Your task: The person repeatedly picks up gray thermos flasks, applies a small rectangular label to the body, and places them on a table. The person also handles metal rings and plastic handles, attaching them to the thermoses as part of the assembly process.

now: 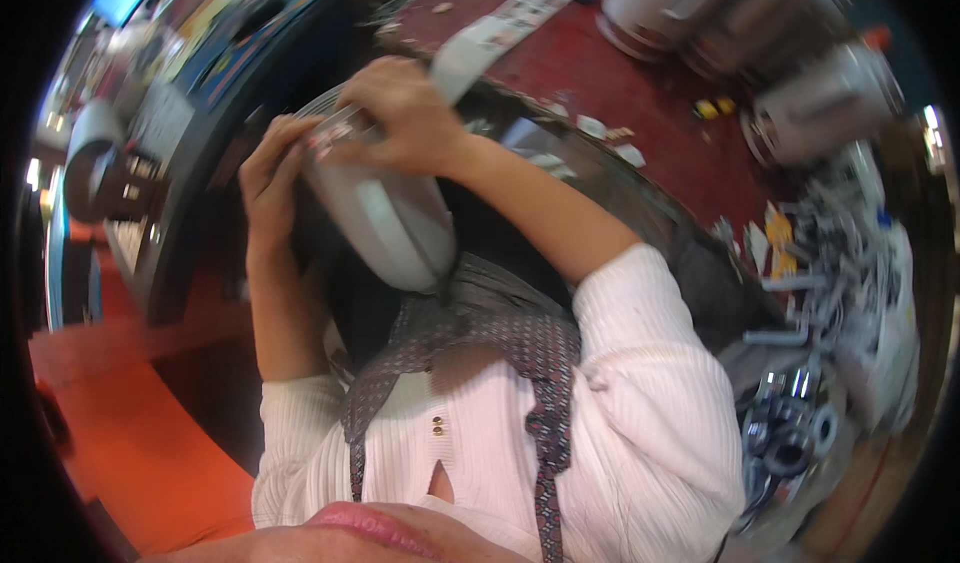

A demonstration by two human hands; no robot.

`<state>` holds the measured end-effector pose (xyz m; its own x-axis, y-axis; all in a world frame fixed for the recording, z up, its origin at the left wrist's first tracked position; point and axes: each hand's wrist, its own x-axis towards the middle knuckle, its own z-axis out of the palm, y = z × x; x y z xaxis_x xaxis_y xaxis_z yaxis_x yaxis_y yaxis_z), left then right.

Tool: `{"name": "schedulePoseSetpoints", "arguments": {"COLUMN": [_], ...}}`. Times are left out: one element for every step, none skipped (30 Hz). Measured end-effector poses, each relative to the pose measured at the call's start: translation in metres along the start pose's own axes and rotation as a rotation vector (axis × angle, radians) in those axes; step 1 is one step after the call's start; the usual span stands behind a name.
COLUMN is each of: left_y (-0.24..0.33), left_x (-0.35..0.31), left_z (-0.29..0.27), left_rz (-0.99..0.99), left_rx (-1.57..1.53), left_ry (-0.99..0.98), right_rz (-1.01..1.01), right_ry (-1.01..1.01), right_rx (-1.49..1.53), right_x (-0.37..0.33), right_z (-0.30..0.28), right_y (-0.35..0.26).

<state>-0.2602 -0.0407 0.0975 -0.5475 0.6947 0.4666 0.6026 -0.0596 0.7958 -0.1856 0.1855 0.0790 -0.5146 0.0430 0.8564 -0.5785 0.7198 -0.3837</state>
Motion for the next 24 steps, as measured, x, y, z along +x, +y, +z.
{"name": "schedulePoseSetpoints", "arguments": {"left_y": [0.01, 0.021, 0.031, 0.041, 0.05, 0.058, 0.063, 0.066, 0.067, 0.067, 0.065, 0.064, 0.062, 0.059, 0.056, 0.054, 0.053, 0.052, 0.053, 0.053, 0.054, 0.057, 0.06, 0.063], "left_x": [-0.001, -0.004, -0.007, -0.009, -0.011, -0.014, -0.016, -0.02, -0.024, -0.029, -0.033, -0.036, -0.037, -0.037, -0.037, -0.036, -0.034, -0.034, -0.031, -0.029, -0.027, -0.026, -0.025, -0.024], "left_z": [0.002, 0.005, 0.007, 0.008, 0.009, 0.01, 0.014, 0.023, 0.031, 0.041, 0.052, 0.058, 0.065, 0.067, 0.068, 0.065, 0.058, 0.052, 0.042, 0.033, 0.026, 0.016, 0.011, 0.007], "left_rz": [-0.029, 0.165, 0.208, 0.301, 0.292, 0.242, 0.241, 0.22, 0.335, 0.34, 0.328, 0.173, 0.189, 0.355, 0.447, 0.452, 0.356, 0.282, 0.263, 0.247, 0.225, 0.214, 0.227, 0.188], "left_rx": [0.065, 0.062, 0.09, -0.013, -0.091, -0.156, -0.208, -0.372, -0.481, -0.388, -0.547, -0.341, -0.237, -0.13, -0.142, -0.208, -0.256, -0.245, -0.263, -0.286, -0.279, -0.177, -0.177, -0.125], "left_ry": [-0.037, 0.003, 0.044, 0.151, 0.239, 0.205, 0.171, -0.02, -0.234, -0.202, -0.132, 0.123, 0.25, 0.272, 0.257, 0.15, 0.061, 0.016, 0.081, 0.143, 0.158, 0.258, 0.362, 0.382], "right_rz": [-0.051, 0.181, 0.327, 0.445, 0.433, 0.559, 0.639, 0.797, 0.931, 1.106, 1.011, 1.004, 1.1, 1.102, 1.132, 0.962, 0.773, 0.734, 0.758, 0.618, 0.665, 0.733, 0.706, 0.675], "right_ry": [-0.191, -0.065, -0.005, 0.256, 0.446, 0.59, 0.768, 0.741, 0.737, 0.78, 0.626, 0.509, 0.149, -0.346, -0.868, -0.823, -0.783, -0.526, -0.388, -0.438, -0.617, -0.763, -0.924, -0.872], "right_rx": [-0.11, 0.017, 0.134, 0.451, 0.458, 0.415, 0.381, 0.362, 0.339, 0.307, 0.25, 0.185, 0.383, 0.277, 0.101, -0.017, -0.148, -0.329, -0.564, -0.881, -1.08, -1.174, -1.133, -0.989], "right_x": [0.0, 0.003, 0.006, 0.01, 0.011, 0.006, -0.001, -0.015, -0.031, -0.047, -0.065, -0.081, -0.098, -0.106, -0.113, -0.116, -0.116, -0.114, -0.113, -0.113, -0.114, -0.116, -0.119, -0.122], "right_z": [-0.014, -0.028, -0.048, -0.066, -0.091, -0.113, -0.13, -0.137, -0.137, -0.132, -0.123, -0.113, -0.115, -0.132, -0.156, -0.187, -0.225, -0.261, -0.297, -0.329, -0.355, -0.369, -0.382, -0.392], "right_y": [-0.005, -0.007, -0.005, 0.0, 0.01, 0.019, 0.027, 0.031, 0.032, 0.029, 0.021, 0.01, -0.001, -0.002, -0.004, 0.0, 0.008, 0.021, 0.037, 0.051, 0.067, 0.083, 0.094, 0.105]}}
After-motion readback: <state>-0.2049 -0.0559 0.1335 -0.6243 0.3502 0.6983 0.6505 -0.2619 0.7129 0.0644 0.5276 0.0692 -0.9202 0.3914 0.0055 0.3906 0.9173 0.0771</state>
